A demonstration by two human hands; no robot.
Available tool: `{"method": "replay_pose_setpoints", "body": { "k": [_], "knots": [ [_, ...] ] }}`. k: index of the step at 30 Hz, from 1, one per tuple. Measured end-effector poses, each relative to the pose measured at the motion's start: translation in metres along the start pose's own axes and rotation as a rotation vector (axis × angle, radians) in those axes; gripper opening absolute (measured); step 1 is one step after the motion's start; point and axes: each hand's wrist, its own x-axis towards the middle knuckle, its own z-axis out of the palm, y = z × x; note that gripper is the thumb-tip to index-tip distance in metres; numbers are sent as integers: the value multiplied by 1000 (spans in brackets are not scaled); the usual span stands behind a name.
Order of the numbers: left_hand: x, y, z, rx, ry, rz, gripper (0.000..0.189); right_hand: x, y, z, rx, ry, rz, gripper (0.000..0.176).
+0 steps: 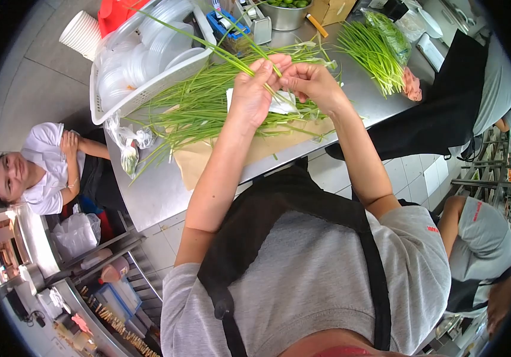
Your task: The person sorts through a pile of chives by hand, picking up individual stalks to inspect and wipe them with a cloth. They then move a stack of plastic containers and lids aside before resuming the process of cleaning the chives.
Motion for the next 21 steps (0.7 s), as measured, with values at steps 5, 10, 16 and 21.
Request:
{"method": "replay_pose_setpoints", "body": {
  "k": [5, 10, 16, 21],
  "knots": [
    [-5, -2, 3, 76, 56, -62, 23, 0, -3, 7, -289, 304, -276, 9],
    [-10, -10, 12, 473, 144, -26, 22, -1, -28, 20, -515, 378, -665, 15],
    [-11, -12, 13, 811, 114, -20, 22, 0, -44, 21, -733, 247, -687, 22],
    [-13, -11, 14, 880, 117, 12, 22, 1, -42, 15, -749, 210, -684, 14]
  ]
}}
